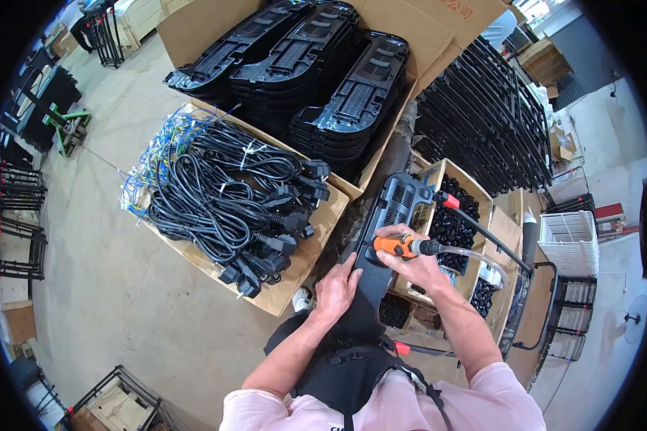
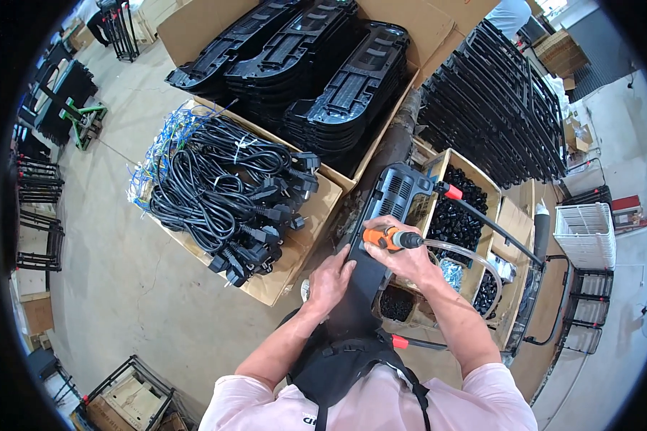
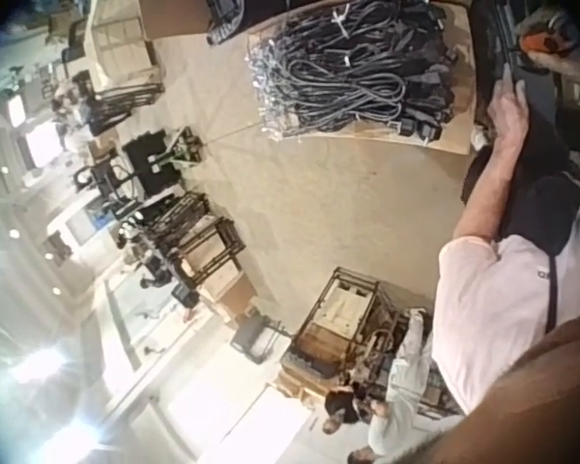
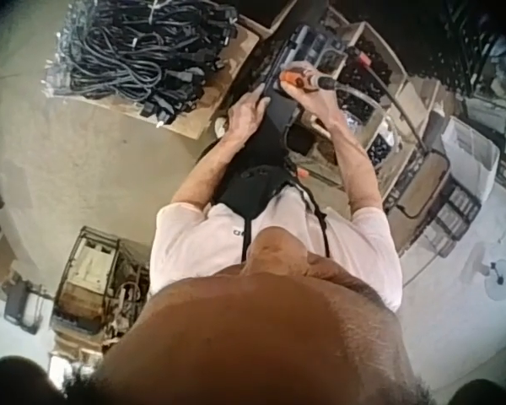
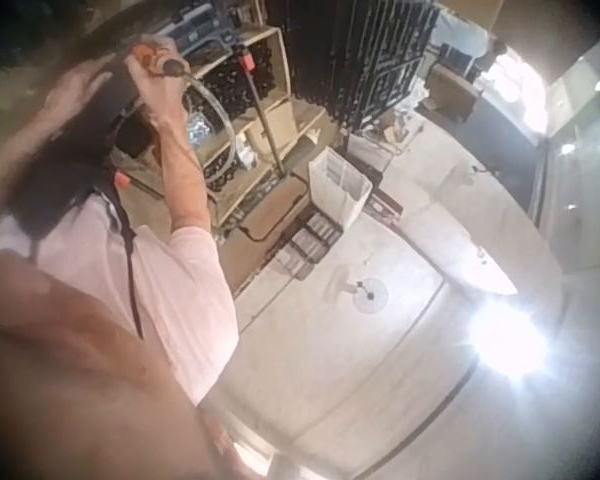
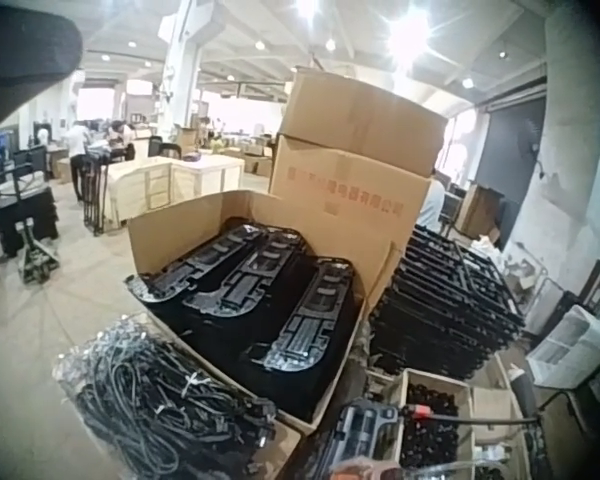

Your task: Assembling the plastic housing and internal components of a handheld leaf blower using power tools and fasteners.

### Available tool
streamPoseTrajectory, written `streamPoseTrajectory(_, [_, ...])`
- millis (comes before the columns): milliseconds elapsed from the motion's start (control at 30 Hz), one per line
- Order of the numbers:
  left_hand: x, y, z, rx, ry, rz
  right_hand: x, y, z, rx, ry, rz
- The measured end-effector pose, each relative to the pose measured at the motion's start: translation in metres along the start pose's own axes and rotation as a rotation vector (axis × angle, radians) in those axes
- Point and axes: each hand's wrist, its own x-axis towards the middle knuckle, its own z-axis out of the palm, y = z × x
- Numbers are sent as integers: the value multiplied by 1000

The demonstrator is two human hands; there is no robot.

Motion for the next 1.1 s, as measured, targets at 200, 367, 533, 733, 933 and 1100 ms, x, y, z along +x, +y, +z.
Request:
streamPoseTrajectory(200, [-3,-11,7,-38,95,81,-6,5,5,89,68,2])
streamPoseTrajectory(367, [-19,4,-28,-1387,-13,-543,-62,-10,-8,367,265,52])
streamPoseTrajectory(533, [-75,14,-24,-1469,-281,-593,-127,-12,-6,509,386,49])
streamPoseTrajectory(733, [-126,32,9,-1409,-571,-566,-204,4,-5,630,455,10])
streamPoseTrajectory(933, [-169,56,40,-1320,-599,-580,-279,19,-11,620,501,4])
streamPoseTrajectory(1100, [-213,60,69,-1287,-526,-593,-335,40,-8,646,524,-10])
